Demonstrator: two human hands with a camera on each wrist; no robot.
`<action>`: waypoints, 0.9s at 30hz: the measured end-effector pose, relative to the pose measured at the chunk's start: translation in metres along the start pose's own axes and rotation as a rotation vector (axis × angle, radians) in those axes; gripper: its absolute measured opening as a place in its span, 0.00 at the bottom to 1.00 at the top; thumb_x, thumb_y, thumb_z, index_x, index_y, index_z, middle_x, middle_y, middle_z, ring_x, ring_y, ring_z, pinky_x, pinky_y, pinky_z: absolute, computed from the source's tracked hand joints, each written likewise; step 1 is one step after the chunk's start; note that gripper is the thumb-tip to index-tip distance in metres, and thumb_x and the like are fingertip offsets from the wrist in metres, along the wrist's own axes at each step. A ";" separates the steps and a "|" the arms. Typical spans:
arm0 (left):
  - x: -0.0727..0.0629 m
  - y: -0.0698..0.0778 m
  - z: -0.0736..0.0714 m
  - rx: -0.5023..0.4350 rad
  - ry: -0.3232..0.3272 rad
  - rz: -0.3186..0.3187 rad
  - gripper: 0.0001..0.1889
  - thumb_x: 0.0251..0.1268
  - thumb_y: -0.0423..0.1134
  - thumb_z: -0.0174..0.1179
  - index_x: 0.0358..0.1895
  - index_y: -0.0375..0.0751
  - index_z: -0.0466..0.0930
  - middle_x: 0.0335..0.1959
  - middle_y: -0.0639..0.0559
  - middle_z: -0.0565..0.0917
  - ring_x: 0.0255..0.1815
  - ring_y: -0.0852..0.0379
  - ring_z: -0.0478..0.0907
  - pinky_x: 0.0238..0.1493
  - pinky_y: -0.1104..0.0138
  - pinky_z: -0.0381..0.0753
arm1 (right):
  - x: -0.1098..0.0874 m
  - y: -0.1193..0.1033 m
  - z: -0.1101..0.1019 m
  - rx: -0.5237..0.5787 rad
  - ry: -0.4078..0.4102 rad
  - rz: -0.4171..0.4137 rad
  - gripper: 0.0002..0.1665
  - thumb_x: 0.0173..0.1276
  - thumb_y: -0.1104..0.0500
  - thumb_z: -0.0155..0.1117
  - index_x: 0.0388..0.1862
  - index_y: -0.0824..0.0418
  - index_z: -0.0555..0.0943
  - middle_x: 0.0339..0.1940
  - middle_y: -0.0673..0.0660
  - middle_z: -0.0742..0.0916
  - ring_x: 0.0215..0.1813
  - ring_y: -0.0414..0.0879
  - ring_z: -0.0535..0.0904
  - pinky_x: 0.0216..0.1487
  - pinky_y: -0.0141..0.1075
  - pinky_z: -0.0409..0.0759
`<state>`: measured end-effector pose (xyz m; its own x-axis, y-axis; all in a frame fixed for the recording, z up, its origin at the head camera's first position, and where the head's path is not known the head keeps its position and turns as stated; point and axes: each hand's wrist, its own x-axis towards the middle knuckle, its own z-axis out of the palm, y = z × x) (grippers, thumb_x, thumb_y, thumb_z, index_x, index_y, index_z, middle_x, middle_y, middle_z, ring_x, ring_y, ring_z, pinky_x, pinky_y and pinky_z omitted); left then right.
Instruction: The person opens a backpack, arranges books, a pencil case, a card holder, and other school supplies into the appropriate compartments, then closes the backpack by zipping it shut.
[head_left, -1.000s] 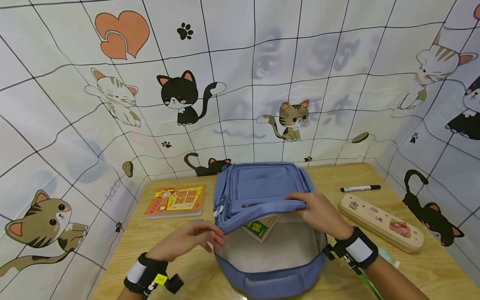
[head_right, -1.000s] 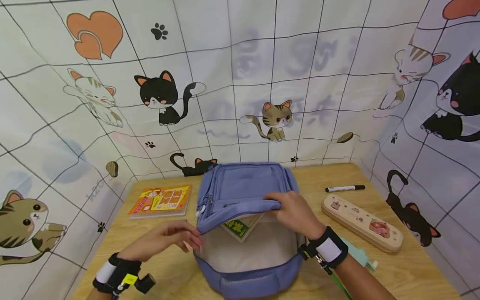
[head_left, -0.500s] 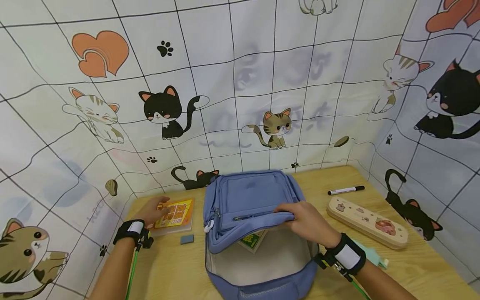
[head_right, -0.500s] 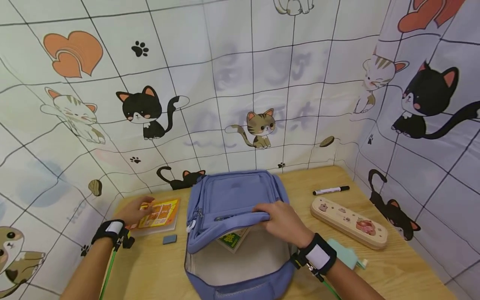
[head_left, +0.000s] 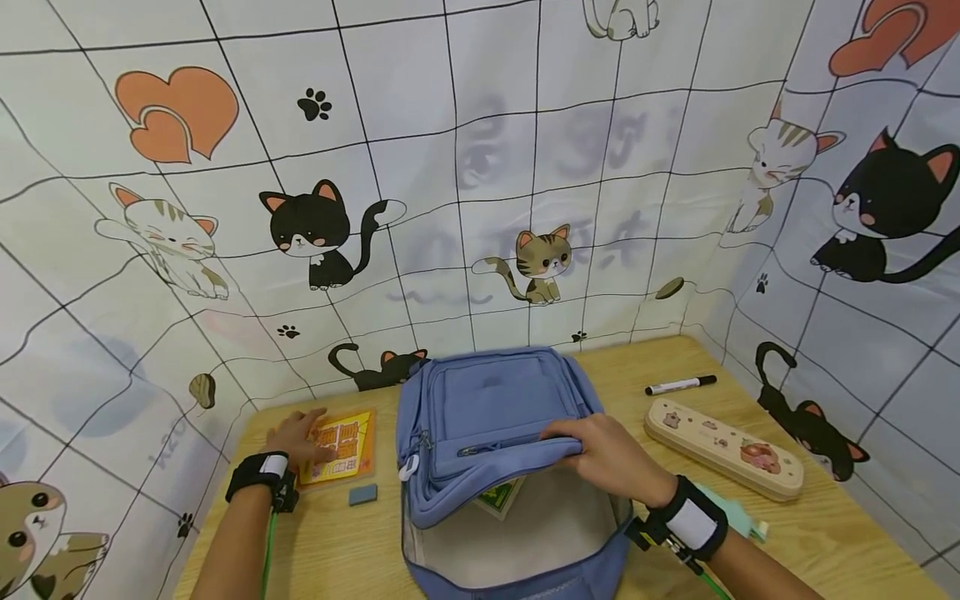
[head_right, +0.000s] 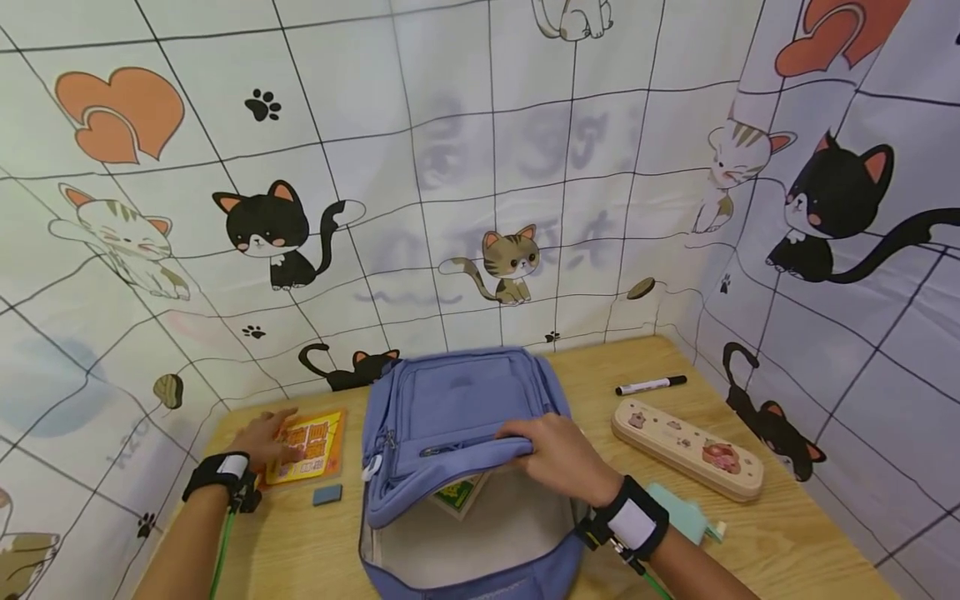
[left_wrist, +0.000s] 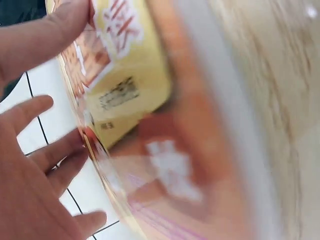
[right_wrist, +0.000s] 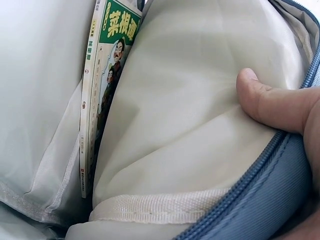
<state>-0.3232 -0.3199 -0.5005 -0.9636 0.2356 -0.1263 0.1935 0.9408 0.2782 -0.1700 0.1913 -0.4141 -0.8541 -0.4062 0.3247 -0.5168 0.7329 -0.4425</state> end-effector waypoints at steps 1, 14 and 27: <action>0.000 -0.001 0.001 0.017 0.010 -0.028 0.52 0.42 0.64 0.65 0.69 0.40 0.56 0.62 0.25 0.59 0.60 0.24 0.57 0.54 0.27 0.47 | 0.000 0.000 0.000 0.000 -0.001 -0.003 0.20 0.51 0.56 0.72 0.41 0.35 0.79 0.39 0.40 0.85 0.39 0.35 0.82 0.35 0.29 0.76; -0.011 0.006 -0.037 0.128 0.146 -0.048 0.46 0.33 0.70 0.66 0.54 0.38 0.72 0.39 0.42 0.81 0.28 0.50 0.77 0.26 0.57 0.74 | -0.001 0.001 0.001 -0.003 0.001 -0.010 0.20 0.51 0.57 0.71 0.42 0.38 0.81 0.39 0.40 0.86 0.40 0.35 0.82 0.38 0.31 0.78; -0.104 0.119 -0.125 -0.736 0.354 0.231 0.21 0.61 0.46 0.60 0.55 0.47 0.67 0.40 0.52 0.85 0.35 0.55 0.85 0.32 0.61 0.83 | 0.001 0.000 0.002 0.009 -0.004 0.002 0.19 0.51 0.58 0.71 0.42 0.40 0.81 0.39 0.43 0.86 0.39 0.36 0.82 0.36 0.30 0.77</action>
<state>-0.2229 -0.2629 -0.3352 -0.9393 0.1964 0.2812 0.3412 0.4508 0.8248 -0.1713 0.1897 -0.4151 -0.8555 -0.4068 0.3205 -0.5154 0.7290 -0.4504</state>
